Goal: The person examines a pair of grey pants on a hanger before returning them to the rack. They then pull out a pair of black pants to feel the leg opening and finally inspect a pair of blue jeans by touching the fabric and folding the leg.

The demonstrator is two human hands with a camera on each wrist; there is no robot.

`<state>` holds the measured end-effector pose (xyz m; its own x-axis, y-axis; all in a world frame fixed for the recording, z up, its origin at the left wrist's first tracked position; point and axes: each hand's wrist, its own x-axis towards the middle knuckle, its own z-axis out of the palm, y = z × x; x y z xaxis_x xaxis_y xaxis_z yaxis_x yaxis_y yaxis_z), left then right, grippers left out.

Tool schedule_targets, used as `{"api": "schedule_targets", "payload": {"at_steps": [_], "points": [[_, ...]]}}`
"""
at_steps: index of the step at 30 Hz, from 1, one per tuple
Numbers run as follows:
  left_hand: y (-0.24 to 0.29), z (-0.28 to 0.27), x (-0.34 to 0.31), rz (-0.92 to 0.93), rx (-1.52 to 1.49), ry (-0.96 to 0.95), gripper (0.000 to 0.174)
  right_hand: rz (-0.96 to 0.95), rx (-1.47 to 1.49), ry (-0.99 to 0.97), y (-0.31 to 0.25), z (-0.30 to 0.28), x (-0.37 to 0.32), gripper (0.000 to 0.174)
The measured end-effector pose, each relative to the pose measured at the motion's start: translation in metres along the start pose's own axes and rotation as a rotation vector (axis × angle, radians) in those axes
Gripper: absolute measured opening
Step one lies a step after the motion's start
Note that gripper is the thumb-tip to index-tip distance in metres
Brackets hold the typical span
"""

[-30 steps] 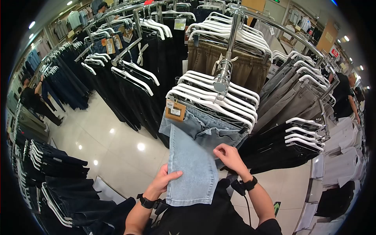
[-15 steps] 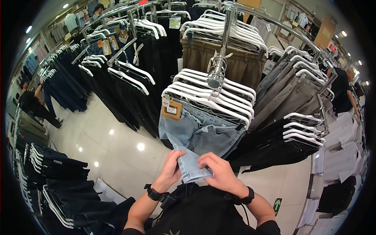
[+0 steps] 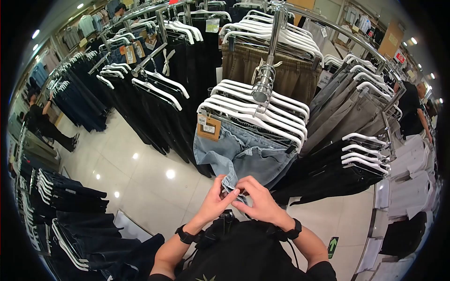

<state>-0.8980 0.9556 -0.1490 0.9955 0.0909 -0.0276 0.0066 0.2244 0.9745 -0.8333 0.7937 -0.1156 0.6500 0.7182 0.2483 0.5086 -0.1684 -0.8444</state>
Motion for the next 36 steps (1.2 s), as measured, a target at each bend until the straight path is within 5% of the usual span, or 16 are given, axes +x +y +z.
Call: {"api": "schedule_targets", "payload": {"at_steps": [5,10,14,27,33,36], "points": [[0.000,-0.014,0.004,-0.013,-0.027,-0.171,0.046,0.050,0.165,-0.024,0.007,-0.006,0.001,0.023],[-0.001,-0.017,0.007,0.069,0.079,-0.163,0.022,0.124,0.233,-0.034,0.017,-0.014,0.002,0.013],[-0.005,-0.020,0.012,0.080,0.007,-0.127,0.013,0.227,0.243,0.197,0.032,-0.007,0.003,0.013],[-0.003,-0.028,0.021,-0.261,-0.499,0.071,0.011,0.439,0.803,0.096,0.027,-0.012,0.012,0.026],[0.000,-0.021,0.022,-0.241,-0.427,0.045,0.011,0.550,0.747,-0.056,0.040,-0.014,0.011,0.032],[0.006,-0.017,0.022,-0.249,-0.363,0.058,0.015,0.565,0.342,-0.084,0.041,-0.016,0.013,0.031]]}}
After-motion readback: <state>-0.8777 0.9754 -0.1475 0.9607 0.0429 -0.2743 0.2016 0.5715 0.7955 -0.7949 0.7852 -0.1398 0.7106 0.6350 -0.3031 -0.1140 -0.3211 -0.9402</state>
